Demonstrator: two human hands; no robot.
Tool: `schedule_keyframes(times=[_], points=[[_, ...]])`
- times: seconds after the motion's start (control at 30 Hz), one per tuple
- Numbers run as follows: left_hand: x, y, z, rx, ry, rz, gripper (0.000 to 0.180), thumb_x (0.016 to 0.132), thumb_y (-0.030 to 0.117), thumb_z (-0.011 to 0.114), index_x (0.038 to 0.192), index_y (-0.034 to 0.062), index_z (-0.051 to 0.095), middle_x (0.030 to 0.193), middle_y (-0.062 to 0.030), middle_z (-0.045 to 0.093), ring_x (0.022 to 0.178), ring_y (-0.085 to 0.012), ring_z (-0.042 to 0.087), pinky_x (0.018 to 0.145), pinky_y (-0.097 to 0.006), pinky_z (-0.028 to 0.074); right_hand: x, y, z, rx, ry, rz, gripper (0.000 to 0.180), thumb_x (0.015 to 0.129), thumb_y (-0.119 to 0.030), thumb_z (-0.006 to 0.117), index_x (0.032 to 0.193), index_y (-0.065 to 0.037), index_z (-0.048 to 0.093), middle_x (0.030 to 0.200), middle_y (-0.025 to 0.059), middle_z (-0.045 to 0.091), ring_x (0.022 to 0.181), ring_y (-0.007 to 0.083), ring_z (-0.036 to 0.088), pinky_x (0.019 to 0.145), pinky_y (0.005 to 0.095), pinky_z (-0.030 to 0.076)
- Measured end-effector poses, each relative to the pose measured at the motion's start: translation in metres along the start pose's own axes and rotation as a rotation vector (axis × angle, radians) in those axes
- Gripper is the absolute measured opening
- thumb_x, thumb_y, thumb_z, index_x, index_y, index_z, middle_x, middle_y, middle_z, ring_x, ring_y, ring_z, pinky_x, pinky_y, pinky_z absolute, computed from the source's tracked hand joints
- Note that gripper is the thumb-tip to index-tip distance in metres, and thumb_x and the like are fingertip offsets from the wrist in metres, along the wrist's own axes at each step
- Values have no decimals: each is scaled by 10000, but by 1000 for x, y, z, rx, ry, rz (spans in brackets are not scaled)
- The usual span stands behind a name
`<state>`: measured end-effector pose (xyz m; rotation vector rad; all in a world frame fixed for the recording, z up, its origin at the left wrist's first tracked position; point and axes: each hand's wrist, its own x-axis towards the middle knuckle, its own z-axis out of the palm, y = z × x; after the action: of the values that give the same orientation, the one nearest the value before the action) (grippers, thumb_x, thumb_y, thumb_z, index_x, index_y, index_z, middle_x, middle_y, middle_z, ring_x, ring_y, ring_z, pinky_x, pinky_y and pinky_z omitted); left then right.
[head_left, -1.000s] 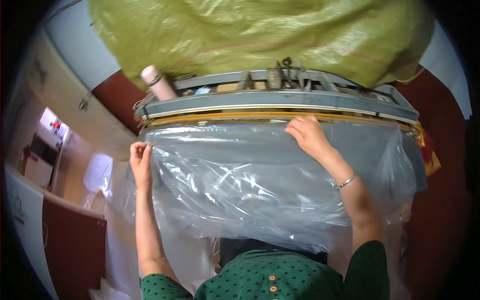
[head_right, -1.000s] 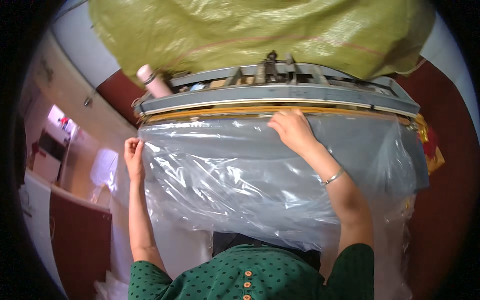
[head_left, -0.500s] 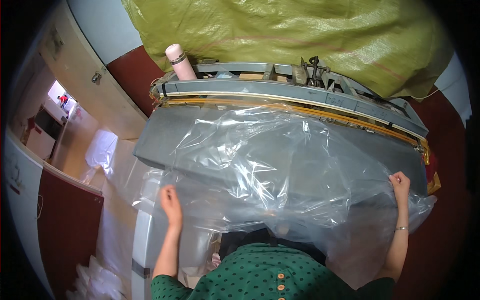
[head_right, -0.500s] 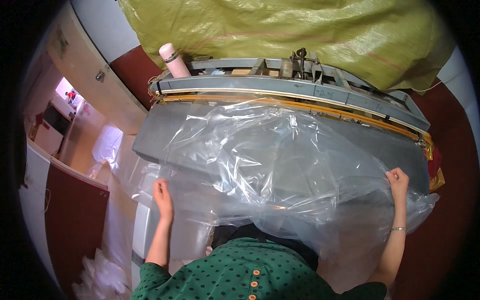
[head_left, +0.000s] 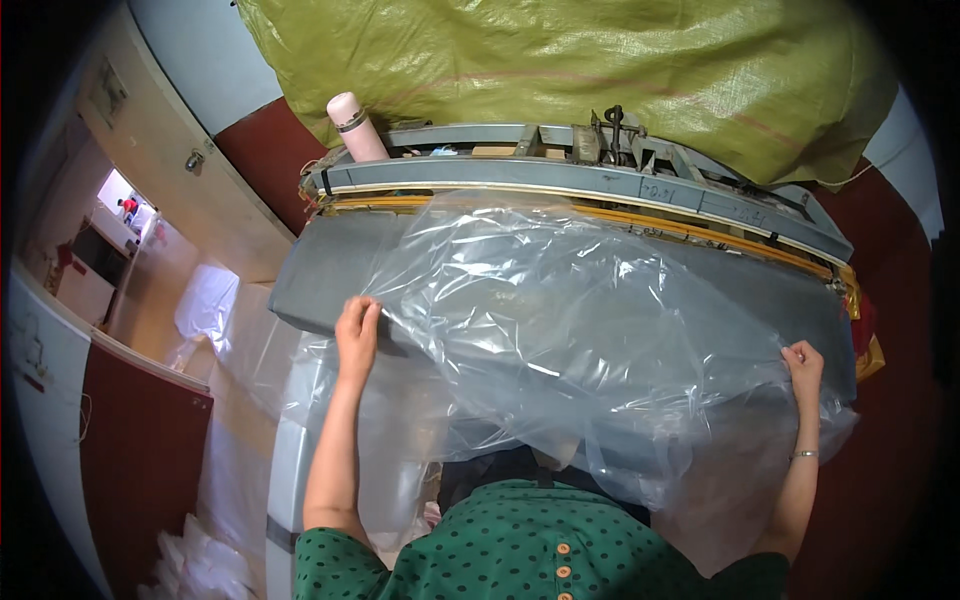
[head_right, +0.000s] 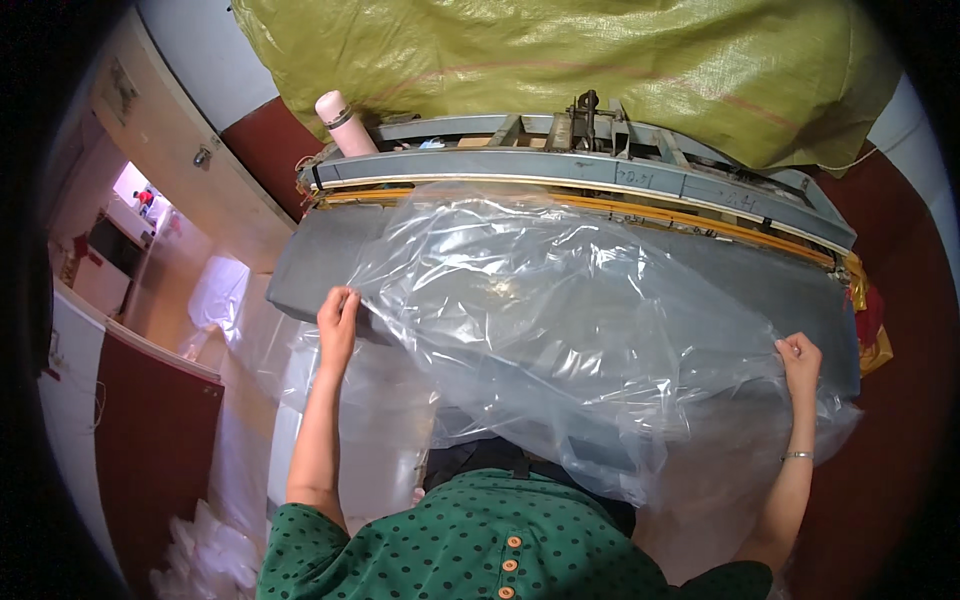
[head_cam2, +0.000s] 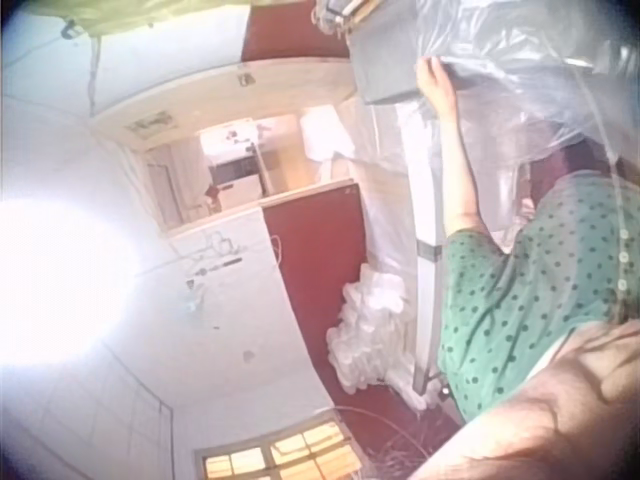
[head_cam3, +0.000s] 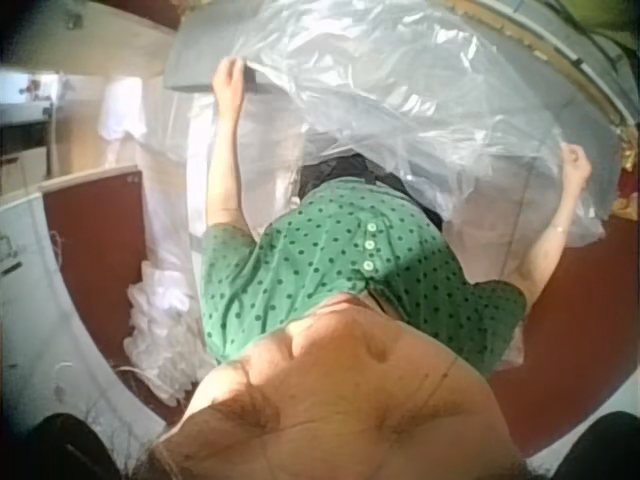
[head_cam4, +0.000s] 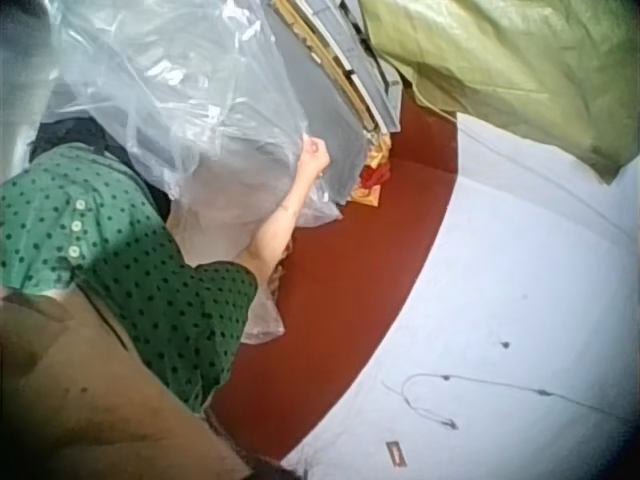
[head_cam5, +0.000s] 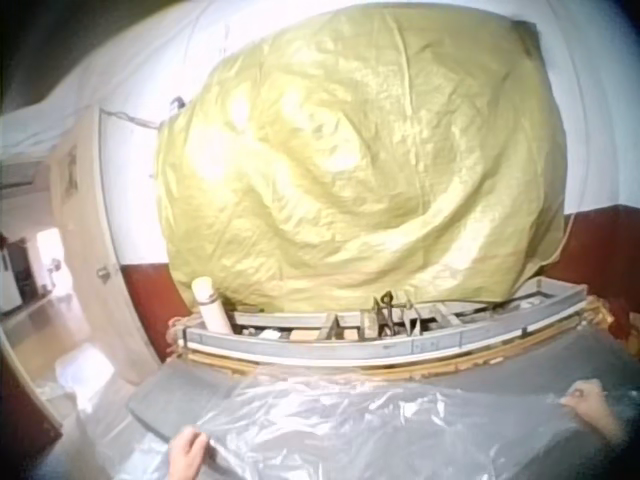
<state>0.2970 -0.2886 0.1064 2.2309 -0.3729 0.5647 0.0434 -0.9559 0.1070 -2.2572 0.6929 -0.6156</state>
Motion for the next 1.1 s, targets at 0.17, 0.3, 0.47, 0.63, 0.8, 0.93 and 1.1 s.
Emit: schedule_keyframes(times=[0.17,0.3,0.47,0.63,0.8,0.93,1.1], points=[[8,6,-12,366,-163,471,195,729,136,633,857,0,578,878,-132,598,878,-331,551,711,-385,449,-5,-12,-3,0,4,5,157,760,-70,629,658,-15,522,567,-53,398,536,31,351,477,203,296],[-72,-34,-34,409,-592,39,152,751,143,588,849,26,584,895,-158,594,890,-344,549,722,-386,447,-2,8,-7,17,-5,-12,152,752,-67,635,667,-9,523,569,-51,383,549,36,334,488,215,290],[-124,-21,-53,161,-820,-389,192,852,218,547,896,37,594,891,-128,611,839,-268,566,719,-326,449,0,0,2,-65,-14,-75,166,755,-62,631,660,-18,503,572,-50,381,558,44,329,501,215,290],[-84,34,-42,-643,-247,-711,376,871,243,560,1166,41,444,880,-47,609,759,-160,584,657,-290,452,6,17,0,-51,-25,-26,171,756,-60,635,663,-15,498,580,-48,381,562,47,324,506,213,290],[-63,46,-21,-877,-199,-900,437,801,45,572,1188,37,370,697,-45,538,560,-109,504,507,-215,395,5,8,0,-87,-18,-83,179,761,-65,632,658,-25,491,578,-57,371,556,43,317,495,215,277],[-72,3,-44,-711,-171,-971,351,772,22,556,1097,30,423,644,-31,529,474,-107,474,449,-242,370,1,26,-18,-86,10,-77,184,771,-77,625,658,-30,488,578,-64,358,547,38,312,483,216,261],[-70,-6,-53,332,-180,-172,344,770,61,594,1084,-2,467,848,-128,599,750,-277,577,662,-357,455,2,41,-26,-49,0,-11,196,789,-90,621,657,-39,487,577,-70,353,536,27,307,468,202,246]])
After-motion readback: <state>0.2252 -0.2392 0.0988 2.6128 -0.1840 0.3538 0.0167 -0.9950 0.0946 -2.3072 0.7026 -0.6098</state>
